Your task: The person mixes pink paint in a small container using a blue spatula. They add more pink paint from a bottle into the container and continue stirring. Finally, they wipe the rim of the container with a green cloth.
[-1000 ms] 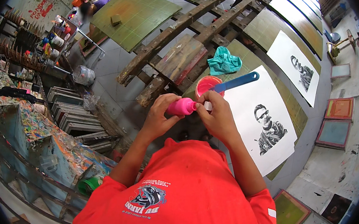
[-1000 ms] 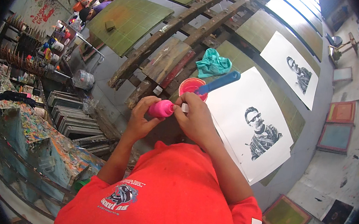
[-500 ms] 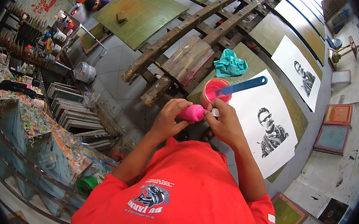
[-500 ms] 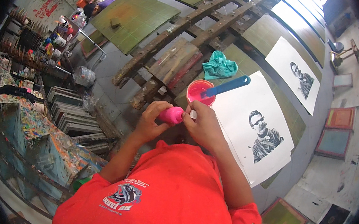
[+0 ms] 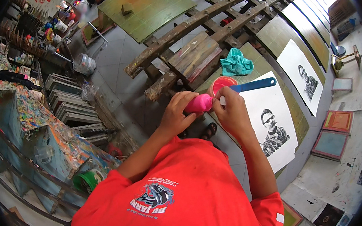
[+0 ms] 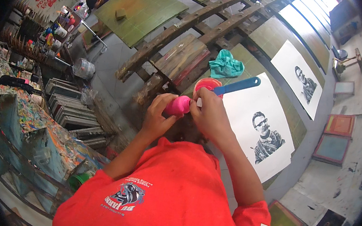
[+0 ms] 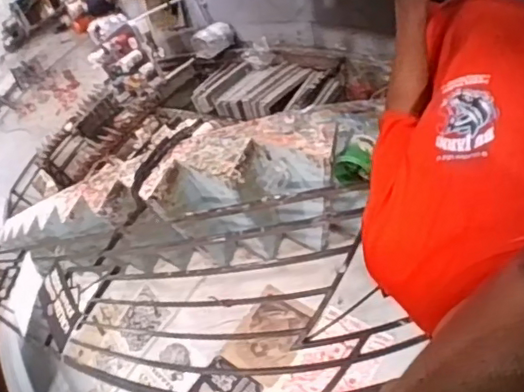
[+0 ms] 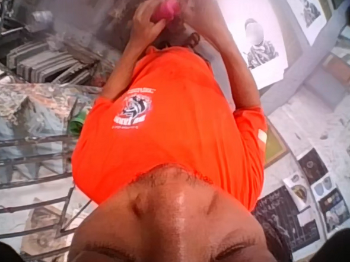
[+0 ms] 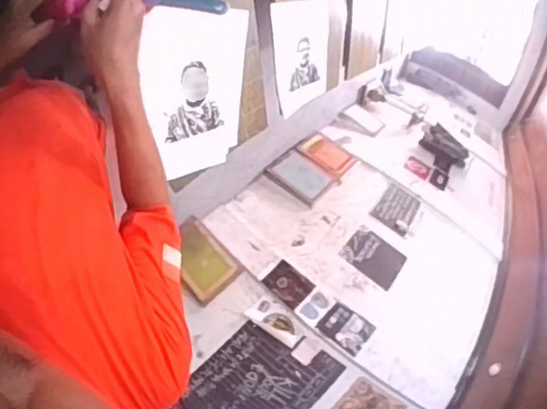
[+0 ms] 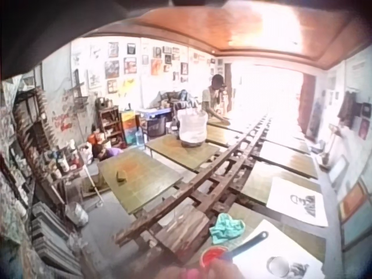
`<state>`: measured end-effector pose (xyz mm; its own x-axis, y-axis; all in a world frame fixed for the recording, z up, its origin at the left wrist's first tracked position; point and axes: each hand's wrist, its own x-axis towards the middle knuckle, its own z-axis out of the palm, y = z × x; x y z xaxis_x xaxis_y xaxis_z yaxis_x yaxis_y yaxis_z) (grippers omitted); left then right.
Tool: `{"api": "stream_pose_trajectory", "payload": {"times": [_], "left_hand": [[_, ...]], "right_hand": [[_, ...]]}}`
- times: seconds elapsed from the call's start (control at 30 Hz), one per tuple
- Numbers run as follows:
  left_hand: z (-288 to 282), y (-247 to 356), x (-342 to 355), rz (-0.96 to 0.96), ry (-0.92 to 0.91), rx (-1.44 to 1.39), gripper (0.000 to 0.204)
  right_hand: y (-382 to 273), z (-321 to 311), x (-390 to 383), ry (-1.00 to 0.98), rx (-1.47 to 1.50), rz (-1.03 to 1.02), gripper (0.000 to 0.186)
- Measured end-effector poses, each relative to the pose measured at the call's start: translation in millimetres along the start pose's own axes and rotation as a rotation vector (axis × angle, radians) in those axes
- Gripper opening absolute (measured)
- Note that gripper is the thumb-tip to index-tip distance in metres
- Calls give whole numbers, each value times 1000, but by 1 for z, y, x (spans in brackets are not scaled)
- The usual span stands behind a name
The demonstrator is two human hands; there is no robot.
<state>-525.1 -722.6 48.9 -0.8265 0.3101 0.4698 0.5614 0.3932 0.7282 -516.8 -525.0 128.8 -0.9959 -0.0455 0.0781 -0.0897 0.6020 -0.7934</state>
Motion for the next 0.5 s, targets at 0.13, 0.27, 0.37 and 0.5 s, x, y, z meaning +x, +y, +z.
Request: {"api": "stream_pose_trajectory", "payload": {"times": [0.13, 0.27, 0.37, 0.5], "left_hand": [[9, -9, 3, 17, 45, -30, 58], [13, -6, 7, 1, 56, -9, 57], [15, -3, 8, -28, 39, -10, 56], [20, -1, 11, -42, 33, -20, 55]], "right_hand": [[-2, 0, 7, 45, -59, -37, 17], [3, -2, 13, 108, -129, -38, 17], [9, -6, 17, 157, -63, -56, 18], [9, -15, 21, 193, -82, -30, 18]]}}
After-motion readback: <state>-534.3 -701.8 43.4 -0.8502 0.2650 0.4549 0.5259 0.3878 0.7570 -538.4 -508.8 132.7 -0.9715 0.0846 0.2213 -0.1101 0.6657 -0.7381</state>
